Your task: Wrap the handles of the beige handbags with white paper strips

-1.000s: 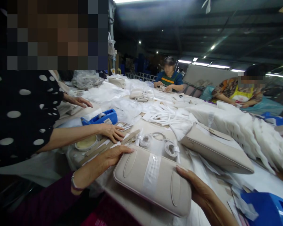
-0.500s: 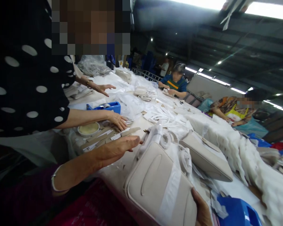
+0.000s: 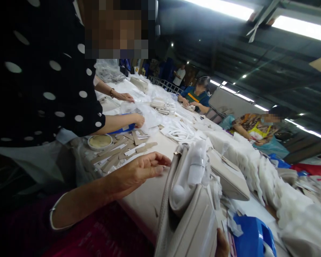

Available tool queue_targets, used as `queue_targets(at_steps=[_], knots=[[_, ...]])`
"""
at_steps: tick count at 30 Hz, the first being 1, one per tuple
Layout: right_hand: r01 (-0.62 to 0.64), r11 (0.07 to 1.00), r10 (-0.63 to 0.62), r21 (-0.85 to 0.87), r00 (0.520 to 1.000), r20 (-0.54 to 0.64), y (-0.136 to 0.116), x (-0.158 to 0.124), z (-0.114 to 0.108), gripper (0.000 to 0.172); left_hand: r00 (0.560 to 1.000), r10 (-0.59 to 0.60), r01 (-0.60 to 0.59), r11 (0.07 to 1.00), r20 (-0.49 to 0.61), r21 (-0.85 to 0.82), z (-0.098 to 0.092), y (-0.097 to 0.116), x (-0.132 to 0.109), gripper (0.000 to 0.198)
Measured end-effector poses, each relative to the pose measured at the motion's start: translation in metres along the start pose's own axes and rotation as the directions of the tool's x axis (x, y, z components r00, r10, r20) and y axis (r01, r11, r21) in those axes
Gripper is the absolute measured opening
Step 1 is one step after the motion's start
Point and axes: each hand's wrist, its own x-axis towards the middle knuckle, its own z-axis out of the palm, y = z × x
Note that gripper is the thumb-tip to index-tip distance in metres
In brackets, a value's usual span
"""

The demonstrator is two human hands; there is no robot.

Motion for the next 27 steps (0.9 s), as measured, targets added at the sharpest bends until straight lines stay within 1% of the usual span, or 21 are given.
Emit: queue_targets(at_steps=[1,2,5,7,8,9,11,12,14,17,20,23,24,25,26,27], knots=[[-0.007,1.000,0.007,0.023,1.000,-0.017,0.003,0.001,0.004,0.097,1.000,-0.008,0.008,1.000,-0.010,-0.030,0.000,-0.002,-0.001,0.034],[-0.009,0.998,0.013,0.063,0.998,-0.060,0.006,0.003,0.009,0.099,1.000,-0.019,0.018,0.998,-0.023,-0.053,0.000,-0.003,-0.002,0.037],[0.035,0.964,0.025,0.264,0.975,-0.222,0.011,0.012,0.030,0.105,0.993,-0.070,0.064,0.996,-0.092,-0.063,-0.006,-0.006,-0.005,0.047],[0.085,0.911,0.035,0.404,0.960,-0.280,0.008,0.018,0.045,0.097,0.983,-0.115,0.111,0.993,-0.140,-0.039,-0.017,-0.011,-0.004,0.054],[0.105,0.887,0.023,0.449,0.962,-0.271,0.004,0.021,0.052,0.089,0.978,-0.139,0.136,0.990,-0.152,-0.033,-0.024,-0.016,-0.003,0.057],[0.119,0.875,-0.005,0.469,0.971,-0.238,0.000,0.023,0.058,0.080,0.973,-0.167,0.164,0.986,-0.158,-0.033,-0.033,-0.021,-0.001,0.059],[0.153,0.871,-0.072,0.466,0.980,-0.188,-0.008,0.030,0.069,0.066,0.959,-0.236,0.234,0.972,-0.160,-0.030,-0.050,-0.035,0.005,0.063],[0.161,0.875,-0.088,0.456,0.980,-0.177,-0.011,0.033,0.074,0.062,0.948,-0.268,0.269,0.963,-0.170,-0.019,-0.058,-0.041,0.008,0.066],[0.154,0.884,-0.079,0.441,0.980,-0.183,-0.014,0.042,0.083,0.062,0.925,-0.316,0.330,0.943,-0.211,0.034,-0.070,-0.053,0.013,0.071],[0.128,0.882,-0.049,0.454,0.982,-0.181,-0.014,0.054,0.090,0.067,0.897,-0.321,0.380,0.911,-0.303,0.160,-0.079,-0.062,0.020,0.074],[0.149,0.868,-0.110,0.474,0.988,-0.109,-0.013,0.062,0.092,0.067,0.894,-0.272,0.388,0.868,-0.356,0.311,-0.085,-0.066,0.028,0.071],[0.195,0.847,-0.199,0.495,0.979,-0.045,-0.016,0.065,0.091,0.068,0.920,-0.169,0.342,0.785,-0.353,0.516,-0.095,-0.069,0.037,0.068],[0.206,0.842,-0.215,0.499,0.976,-0.039,-0.017,0.065,0.092,0.068,0.933,-0.113,0.310,0.737,-0.342,0.601,-0.098,-0.071,0.040,0.065],[0.216,0.839,-0.228,0.500,0.973,-0.038,-0.018,0.064,0.092,0.069,0.945,-0.038,0.266,0.667,-0.325,0.696,-0.100,-0.073,0.043,0.061],[0.225,0.838,-0.238,0.498,0.971,-0.038,-0.019,0.063,0.092,0.069,0.953,0.056,0.215,0.569,-0.298,0.794,-0.101,-0.075,0.046,0.057],[0.235,0.837,-0.249,0.495,0.968,-0.037,-0.020,0.062,0.093,0.069,0.952,0.161,0.165,0.442,-0.259,0.882,-0.099,-0.077,0.049,0.053]])
